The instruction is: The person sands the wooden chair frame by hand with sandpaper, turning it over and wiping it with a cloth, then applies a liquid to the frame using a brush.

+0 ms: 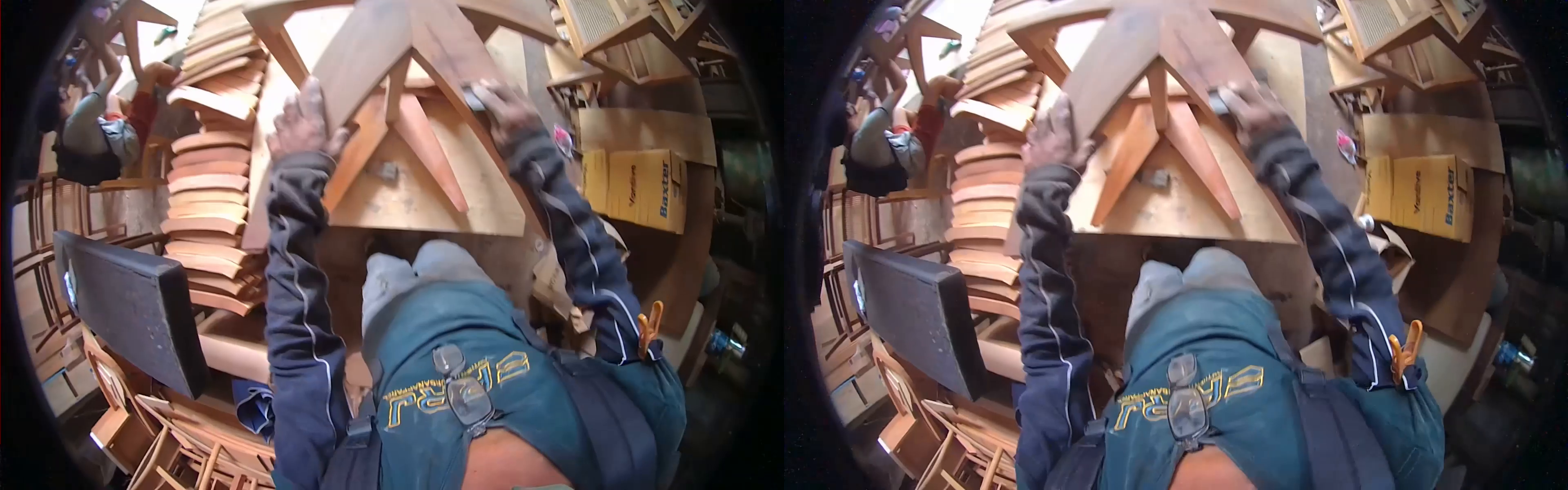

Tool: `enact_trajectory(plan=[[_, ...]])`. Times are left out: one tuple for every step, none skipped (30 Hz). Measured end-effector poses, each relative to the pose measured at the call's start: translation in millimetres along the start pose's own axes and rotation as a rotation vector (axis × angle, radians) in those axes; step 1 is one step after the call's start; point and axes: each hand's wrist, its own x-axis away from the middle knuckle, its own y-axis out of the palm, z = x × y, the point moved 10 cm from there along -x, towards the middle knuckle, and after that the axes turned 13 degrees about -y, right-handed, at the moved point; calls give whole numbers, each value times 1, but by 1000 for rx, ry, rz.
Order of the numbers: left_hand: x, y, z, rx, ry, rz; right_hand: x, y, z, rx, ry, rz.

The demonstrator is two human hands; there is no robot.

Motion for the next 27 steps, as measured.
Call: enact_trajectory(plan=[[0,-1,2,2,7,27,26,-26,-25,-21,11,4],[1,-4,4,16,51,67,57,-43,-44,-29,45,-46],[-1,0,2,8,64,72,85,-60,-59,-76,73,-72],[-3,3,3,-1,83,76,105,-70,-65,-120,109,-96],[-3,3,5,7,75,52,113,-75,-67,-122,97,-78],[-3,0,6,12,69,32,118,-78,-70,-123,87,-55],[-2,0,6,-9,43,9,120,-81,-73,-125,74,-27],[-2,-2,6,3,31,5,110,-80,-70,-127,46,-29],[-3,-4,7,6,17,17,92,-73,-61,-136,14,-28],[-2,-5,6,4,0,27,73,-63,-52,-118,-54,17],[-1,-5,5,2,6,31,56,-46,-41,-69,-122,50],[-2,-4,4,0,11,40,35,-33,-28,-33,-213,186],[-1,-4,4,-3,18,46,16,-13,-10,-24,-280,225],[0,-3,2,-2,12,41,-11,-5,5,-28,-153,222],[0,-4,3,3,15,35,-29,17,27,-174,-126,139],[-3,-5,4,12,23,35,-21,13,26,-143,-112,162],[-2,-7,7,-15,71,89,-10,8,23,-108,-96,183],[-3,-3,6,-22,71,80,-1,4,18,-76,-86,197],[-2,1,4,-34,66,75,5,0,11,-44,-89,214],[-2,1,3,-45,52,74,29,-20,-6,-52,-19,143],[-1,-1,3,-40,46,64,62,-42,-26,-25,-54,155],[0,-4,5,-38,41,52,90,-64,-46,-22,46,38],[1,-6,7,-34,39,42,122,-79,-58,-96,92,-12],[0,-6,5,-46,33,50,148,-97,-71,-91,141,-64],[-2,-5,4,-55,39,58,186,-101,-69,-114,266,-147],[-4,-2,6,-60,53,65,225,-98,-68,-132,400,-230],[-9,5,3,-31,98,87,249,-104,-63,-240,555,-116]])
